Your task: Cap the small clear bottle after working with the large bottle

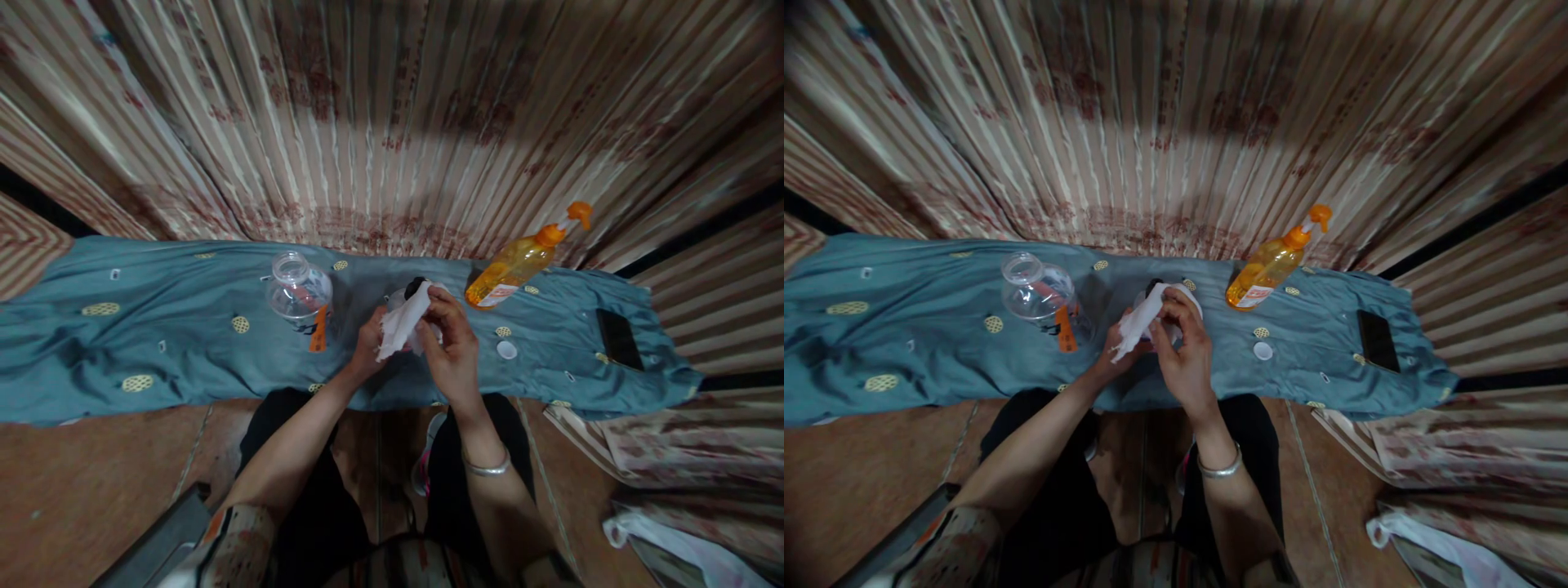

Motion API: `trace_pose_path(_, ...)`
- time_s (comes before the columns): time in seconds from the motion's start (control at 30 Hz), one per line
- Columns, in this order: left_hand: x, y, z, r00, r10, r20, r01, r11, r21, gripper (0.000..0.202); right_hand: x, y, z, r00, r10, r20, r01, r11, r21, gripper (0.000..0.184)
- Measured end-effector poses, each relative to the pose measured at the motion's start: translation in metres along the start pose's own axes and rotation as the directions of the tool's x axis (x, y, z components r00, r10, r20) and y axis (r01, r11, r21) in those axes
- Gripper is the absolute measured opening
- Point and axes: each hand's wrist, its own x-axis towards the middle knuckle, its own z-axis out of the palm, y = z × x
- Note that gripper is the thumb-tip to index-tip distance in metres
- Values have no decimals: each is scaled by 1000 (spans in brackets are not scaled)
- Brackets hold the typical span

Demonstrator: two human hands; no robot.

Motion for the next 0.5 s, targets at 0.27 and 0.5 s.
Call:
trace_pose_path(0.27,-1,9,-3,1000,15,-2,-15,999,52,62,14,17,19,984,-71,-161,18,950,-311,50)
trace_pose_path(0.5,-1,15,-1,999,-19,-33,21,997,68,64,20,41,23,998,37,43,-28,983,-181,61)
